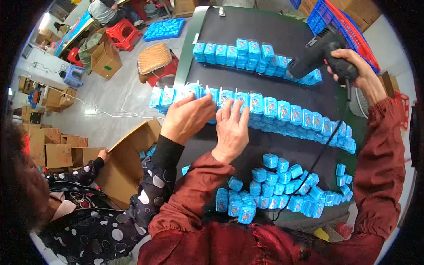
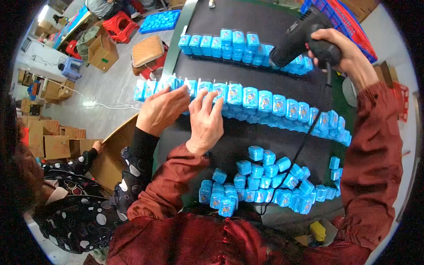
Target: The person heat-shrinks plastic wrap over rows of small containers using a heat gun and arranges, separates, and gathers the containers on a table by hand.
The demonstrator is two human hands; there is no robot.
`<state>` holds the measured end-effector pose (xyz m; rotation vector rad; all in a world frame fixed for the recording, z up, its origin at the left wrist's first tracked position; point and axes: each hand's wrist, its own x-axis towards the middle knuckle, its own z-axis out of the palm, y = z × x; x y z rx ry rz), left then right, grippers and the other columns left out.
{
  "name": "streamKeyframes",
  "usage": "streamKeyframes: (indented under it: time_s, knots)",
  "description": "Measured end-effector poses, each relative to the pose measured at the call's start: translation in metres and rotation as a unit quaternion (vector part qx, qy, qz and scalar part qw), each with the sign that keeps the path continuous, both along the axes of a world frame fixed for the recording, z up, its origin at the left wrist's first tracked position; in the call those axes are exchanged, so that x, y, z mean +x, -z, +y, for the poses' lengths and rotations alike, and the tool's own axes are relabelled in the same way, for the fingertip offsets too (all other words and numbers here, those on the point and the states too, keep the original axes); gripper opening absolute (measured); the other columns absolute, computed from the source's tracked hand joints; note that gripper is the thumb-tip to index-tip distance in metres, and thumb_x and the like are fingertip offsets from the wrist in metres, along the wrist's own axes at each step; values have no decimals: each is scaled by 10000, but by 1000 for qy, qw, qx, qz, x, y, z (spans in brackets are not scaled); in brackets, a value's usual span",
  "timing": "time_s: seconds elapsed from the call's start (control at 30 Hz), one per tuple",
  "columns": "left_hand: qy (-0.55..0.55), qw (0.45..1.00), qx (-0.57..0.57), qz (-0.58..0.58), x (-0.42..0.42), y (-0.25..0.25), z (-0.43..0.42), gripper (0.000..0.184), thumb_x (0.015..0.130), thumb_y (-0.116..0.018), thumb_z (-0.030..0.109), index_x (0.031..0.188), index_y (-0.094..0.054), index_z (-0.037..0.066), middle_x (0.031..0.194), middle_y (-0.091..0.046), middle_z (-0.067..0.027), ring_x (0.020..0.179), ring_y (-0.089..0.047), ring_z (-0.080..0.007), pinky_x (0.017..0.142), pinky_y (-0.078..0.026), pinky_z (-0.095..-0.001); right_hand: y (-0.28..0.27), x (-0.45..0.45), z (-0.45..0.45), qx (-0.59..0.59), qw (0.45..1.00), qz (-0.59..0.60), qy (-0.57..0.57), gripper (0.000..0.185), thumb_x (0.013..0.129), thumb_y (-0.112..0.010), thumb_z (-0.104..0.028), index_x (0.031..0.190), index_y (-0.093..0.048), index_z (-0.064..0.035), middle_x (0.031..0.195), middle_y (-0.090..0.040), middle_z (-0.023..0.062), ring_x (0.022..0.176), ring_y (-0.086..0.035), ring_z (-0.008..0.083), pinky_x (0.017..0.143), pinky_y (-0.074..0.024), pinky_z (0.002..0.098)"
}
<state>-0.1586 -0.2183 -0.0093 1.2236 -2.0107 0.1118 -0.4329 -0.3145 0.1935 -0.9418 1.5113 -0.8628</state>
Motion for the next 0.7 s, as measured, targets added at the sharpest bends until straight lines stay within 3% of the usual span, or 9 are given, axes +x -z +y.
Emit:
streamKeyframes:
  time_s: [0.1, 0.13, 0.2, 0.23, 0.3, 0.47, 0.63, 0.7]
  knots:
    - [9, 996, -56, 63, 11, -42, 19, 376, 644, -571, -7, 1017, -531, 10, 1124, -506, -147, 1014, -481, -311, 837, -368, -398, 14, -44, -10, 22, 996, -79, -33, 331, 755, -620, -190, 972, -529, 42, 882, -583, 133, 645, -594, 188, 394, -462, 216]
    - [2, 994, -74, 84, 18, -57, 21, 359, 654, -569, -13, 1011, -532, 9, 1109, -512, -147, 990, -490, -301, 829, -378, -395, 13, -32, 5, -51, 996, -68, 13, 331, 757, -620, -177, 988, -524, 40, 908, -579, 142, 671, -599, 190, 412, -480, 224]
    - [-20, 987, -104, 120, 32, -80, 22, 323, 679, -567, -17, 1000, -536, 8, 1084, -520, -151, 945, -502, -289, 816, -393, -393, 15, -53, 9, 10, 993, -118, -5, 339, 795, -587, -204, 1019, -502, 37, 836, -600, 120, 524, -583, 160, 355, -446, 167]
    - [-21, 988, -104, 115, 39, -81, 18, 323, 679, -567, -17, 1000, -536, 8, 1084, -520, -151, 945, -502, -289, 816, -393, -393, 16, -48, 16, -22, 993, -113, 32, 357, 815, -564, -229, 1043, -477, 32, 797, -604, 108, 447, -562, 149, 320, -421, 150]
    - [-136, 978, -70, 142, 50, -77, 3, 315, 700, -579, 10, 1010, -526, 7, 1059, -520, -157, 907, -500, -299, 822, -391, -398, 26, -69, 17, -34, 984, -163, 64, 347, 856, -501, -231, 1055, -440, 47, 815, -594, 141, 478, -577, 154, 324, -464, 194]
    - [-291, 956, -22, 12, 74, -23, -24, 376, 710, -624, 99, 1043, -477, 6, 981, -520, -146, 866, -505, -320, 803, -406, -381, 43, -99, 24, -16, 969, -241, 54, 362, 837, -527, -244, 1018, -478, 66, 785, -618, 114, 484, -588, 129, 317, -441, 166]
    - [-266, 948, 152, 84, 73, -16, -48, 419, 689, -650, 94, 1055, -465, 8, 969, -519, -134, 838, -518, -302, 782, -419, -373, 42, -88, 34, -2, 966, -254, 54, 373, 883, -447, -202, 1070, -368, 111, 855, -572, 187, 458, -568, 187, 323, -484, 212]
    - [-238, 956, 139, 103, 61, -25, -44, 430, 684, -653, 83, 1064, -464, 12, 971, -520, -133, 835, -521, -295, 777, -422, -369, 41, -80, 37, -4, 963, -267, 40, 367, 883, -446, -201, 1067, -373, 108, 850, -571, 188, 454, -565, 188, 320, -481, 210]
